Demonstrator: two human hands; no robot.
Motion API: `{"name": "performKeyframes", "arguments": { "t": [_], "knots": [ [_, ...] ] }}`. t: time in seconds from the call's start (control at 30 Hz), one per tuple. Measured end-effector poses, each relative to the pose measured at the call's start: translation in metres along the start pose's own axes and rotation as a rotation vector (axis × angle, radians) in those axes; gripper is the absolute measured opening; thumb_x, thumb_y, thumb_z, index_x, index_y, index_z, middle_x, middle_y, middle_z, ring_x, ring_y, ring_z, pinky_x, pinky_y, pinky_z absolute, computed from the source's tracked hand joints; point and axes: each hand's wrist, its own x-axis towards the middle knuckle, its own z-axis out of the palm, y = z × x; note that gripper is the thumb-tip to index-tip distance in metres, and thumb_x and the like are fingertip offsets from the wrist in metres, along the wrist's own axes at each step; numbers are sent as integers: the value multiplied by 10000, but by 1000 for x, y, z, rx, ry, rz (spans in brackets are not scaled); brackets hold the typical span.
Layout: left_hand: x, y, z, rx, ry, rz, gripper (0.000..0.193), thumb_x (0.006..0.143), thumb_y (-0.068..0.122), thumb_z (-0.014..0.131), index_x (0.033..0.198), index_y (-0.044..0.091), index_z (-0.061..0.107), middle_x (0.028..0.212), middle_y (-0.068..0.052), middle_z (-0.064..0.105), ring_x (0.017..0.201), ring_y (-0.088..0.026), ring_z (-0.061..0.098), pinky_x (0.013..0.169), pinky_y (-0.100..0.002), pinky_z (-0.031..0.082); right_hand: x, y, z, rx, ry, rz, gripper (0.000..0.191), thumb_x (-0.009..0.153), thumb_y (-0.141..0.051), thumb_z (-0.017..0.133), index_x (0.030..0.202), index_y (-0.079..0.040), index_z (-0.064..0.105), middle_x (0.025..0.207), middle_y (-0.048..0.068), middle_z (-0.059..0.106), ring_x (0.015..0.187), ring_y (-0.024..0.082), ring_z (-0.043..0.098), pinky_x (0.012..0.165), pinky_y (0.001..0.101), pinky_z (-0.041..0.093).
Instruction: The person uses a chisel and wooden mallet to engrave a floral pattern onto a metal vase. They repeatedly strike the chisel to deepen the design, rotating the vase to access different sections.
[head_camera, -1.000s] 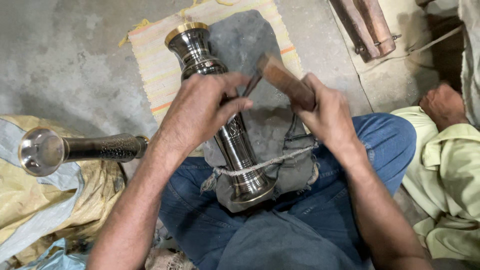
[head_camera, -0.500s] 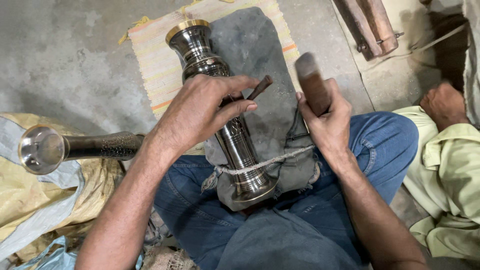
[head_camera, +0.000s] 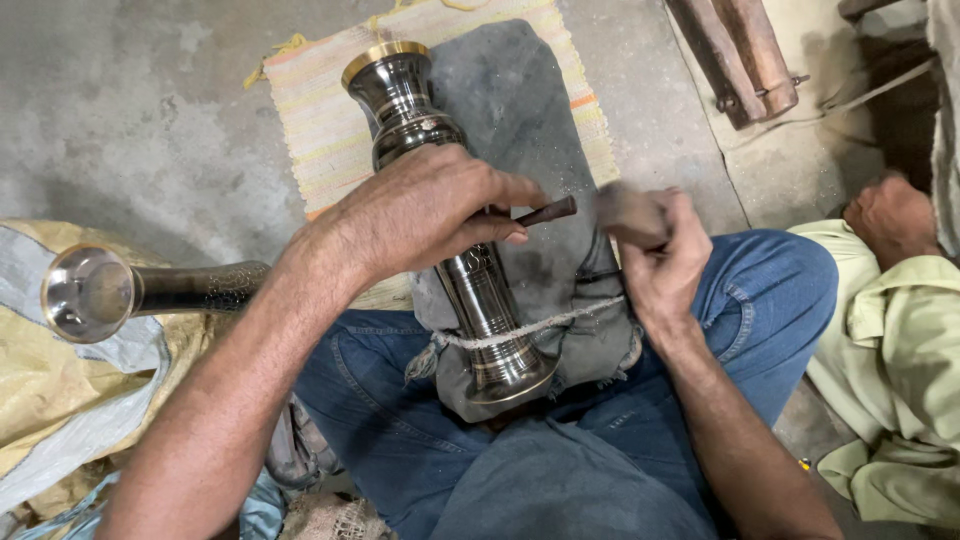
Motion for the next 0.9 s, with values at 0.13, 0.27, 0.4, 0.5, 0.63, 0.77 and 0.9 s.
{"name": "performKeyframes", "arguments": {
  "t": [0.13,0.27,0.4,0.5,0.63,0.77,0.9],
  "knots": [
    [0,6,-6,11,-101,-39,372,846,266,724,1212,197,735,1015,-17,795,906,-175,762,858,-385,591,-1,-6,-6,-20,-73,-266,336,816,74,674,1135,40,572,986,211,638,931,322,669,847,405,555],
    [-3,10,-5,14,-78,-47,364,846,259,717,1206,204,739,1003,-5,803,898,-175,764,847,-389,587,1,-7,-8,-37,15,-153,231,937,10,753,1071,16,565,913,162,683,832,271,714,749,376,563],
    [-5,5,0,7,-28,-65,369,847,278,730,1206,193,738,1003,-13,804,871,-165,775,827,-380,597,5,-5,-8,-85,-5,-210,207,932,15,703,1093,11,573,927,148,687,854,256,720,751,364,572],
    [-14,2,6,-48,40,-134,381,877,273,716,1247,182,714,970,-38,802,832,-165,781,786,-378,614,15,-9,-12,-44,-93,-12,244,971,-72,772,1110,18,592,882,120,692,772,204,701,677,329,563],
    [-27,-1,13,-108,228,-122,364,913,251,730,1253,124,706,990,-78,797,856,-188,785,749,-387,637,43,-22,-23,-287,-238,-254,205,968,-74,794,1045,-22,611,846,105,664,780,217,644,687,369,509],
    [-41,0,24,-210,397,-244,372,923,246,744,1269,118,701,892,-77,795,810,-176,786,703,-371,640,72,-39,-24,58,-361,63,290,978,-173,816,1035,-42,564,787,46,621,710,139,623,617,311,521],
    [-44,0,32,-377,542,-271,377,936,248,747,1282,110,690,883,-63,798,802,-146,782,696,-333,640,90,-62,-30,-134,-377,-133,310,999,-140,849,1013,-17,565,733,111,551,689,222,571,611,388,457]
  ]
}}
